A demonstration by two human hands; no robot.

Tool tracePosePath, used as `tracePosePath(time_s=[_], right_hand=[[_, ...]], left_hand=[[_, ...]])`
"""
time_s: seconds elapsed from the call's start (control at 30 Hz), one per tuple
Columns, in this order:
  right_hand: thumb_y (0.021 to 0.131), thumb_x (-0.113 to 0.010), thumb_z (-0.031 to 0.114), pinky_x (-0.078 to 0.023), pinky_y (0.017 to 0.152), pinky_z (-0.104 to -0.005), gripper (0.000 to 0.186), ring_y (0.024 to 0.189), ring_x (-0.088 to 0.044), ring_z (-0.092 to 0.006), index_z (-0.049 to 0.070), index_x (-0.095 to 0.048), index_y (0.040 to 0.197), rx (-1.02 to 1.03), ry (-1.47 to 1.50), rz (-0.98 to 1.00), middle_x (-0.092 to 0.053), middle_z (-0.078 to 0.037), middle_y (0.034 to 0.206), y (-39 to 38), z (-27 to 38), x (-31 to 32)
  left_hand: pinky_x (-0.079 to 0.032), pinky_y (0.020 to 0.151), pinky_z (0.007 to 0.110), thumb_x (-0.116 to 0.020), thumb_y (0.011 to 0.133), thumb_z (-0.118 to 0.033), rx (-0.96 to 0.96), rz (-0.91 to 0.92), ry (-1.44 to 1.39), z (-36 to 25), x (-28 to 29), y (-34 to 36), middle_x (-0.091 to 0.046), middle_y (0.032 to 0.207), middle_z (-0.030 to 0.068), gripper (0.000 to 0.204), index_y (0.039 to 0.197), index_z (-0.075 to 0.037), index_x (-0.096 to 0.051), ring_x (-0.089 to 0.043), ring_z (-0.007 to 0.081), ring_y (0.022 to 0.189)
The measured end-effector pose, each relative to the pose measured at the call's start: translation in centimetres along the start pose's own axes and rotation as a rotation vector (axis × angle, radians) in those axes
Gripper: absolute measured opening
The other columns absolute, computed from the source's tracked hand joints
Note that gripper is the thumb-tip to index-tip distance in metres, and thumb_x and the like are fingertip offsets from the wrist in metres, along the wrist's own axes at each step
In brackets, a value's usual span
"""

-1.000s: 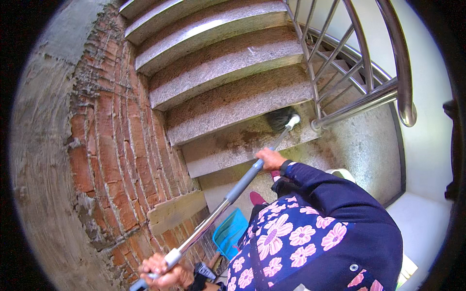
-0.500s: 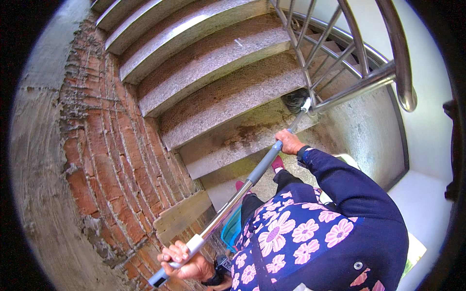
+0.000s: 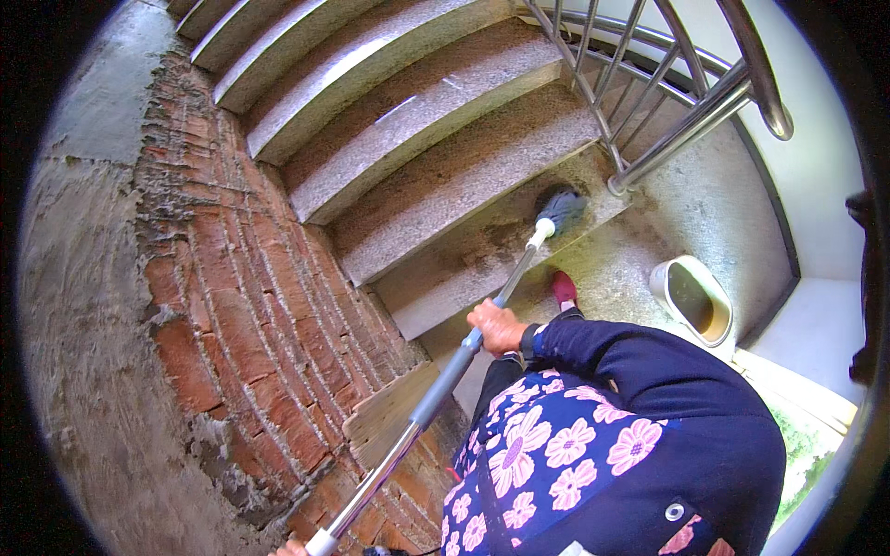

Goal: The person mops a spiral staircase using a mop and bucket. They repeatedly dip the mop into the bucket, wring it, and clean each step from top to bottom, then return to the bucket to repeat the process.

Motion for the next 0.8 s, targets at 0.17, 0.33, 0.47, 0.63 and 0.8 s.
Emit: tracePosePath(time_s=[0.17,0.33,0.47,0.63,0.8], right_hand=[[0.063,-0.070,0.017,-0.054,0.070,-0.0454,0.018,0.094,-0.060,-0.0329,0.010,-0.066,0.079,0.237,0.038,0.199,-0.065,-0.012,0.088,0.9,9.3,-2.6],[0.064,-0.071,0.023,-0.052,0.062,-0.0468,0.019,0.084,-0.063,-0.0329,0.009,-0.065,0.075,0.426,0.136,0.252,-0.065,-0.013,0.080,1.2,11.2,-3.8],[0.068,-0.071,0.028,-0.051,0.065,-0.0471,0.023,0.087,-0.060,-0.0315,0.011,-0.062,0.082,0.427,0.173,0.183,-0.063,-0.010,0.082,-0.3,7.2,-3.3],[0.069,-0.069,0.028,-0.052,0.068,-0.0477,0.023,0.091,-0.060,-0.0301,0.016,-0.064,0.088,0.171,0.094,0.095,-0.064,-0.007,0.087,-2.4,-2.0,0.5],[0.069,-0.067,0.024,-0.052,0.071,-0.0470,0.019,0.091,-0.060,-0.0285,0.016,-0.064,0.087,0.032,0.038,-0.054,-0.064,-0.007,0.090,-5.5,-11.8,4.7]], left_hand=[[-0.029,0.045,0.024,-0.047,0.093,-0.036,-0.190,-0.202,0.168,-8.3,0.8,0.6,-0.038,0.056,-0.0029,0.030,0.080,-0.009,-0.052,-0.033,0.0090,0.045],[-0.029,0.044,0.024,-0.043,0.097,-0.040,-0.295,-0.153,0.271,-11.1,1.9,-0.2,-0.037,0.056,-0.0029,0.037,0.082,-0.008,-0.051,-0.031,0.0086,0.044],[-0.029,0.045,0.022,-0.038,0.098,-0.046,-0.217,0.010,0.218,-8.9,2.0,1.1,-0.037,0.058,-0.0031,0.043,0.086,-0.007,-0.052,-0.032,0.0079,0.044],[-0.033,0.047,0.022,-0.046,0.097,-0.035,-0.054,0.194,0.055,-1.7,-1.6,2.0,-0.040,0.061,-0.0017,0.031,0.081,-0.008,-0.051,-0.038,0.0080,0.049],[-0.036,0.045,0.022,-0.050,0.097,-0.028,0.034,0.107,-0.176,6.5,-7.1,-1.2,-0.040,0.060,-0.0003,0.030,0.075,-0.007,-0.048,-0.036,0.0072,0.044]])
Point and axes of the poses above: each hand's wrist, its own y-axis towards the middle knuckle, its own x-axis out of the back of the hand, z = x × y, the point moved 1 cm from there along y, towards the middle knuckle
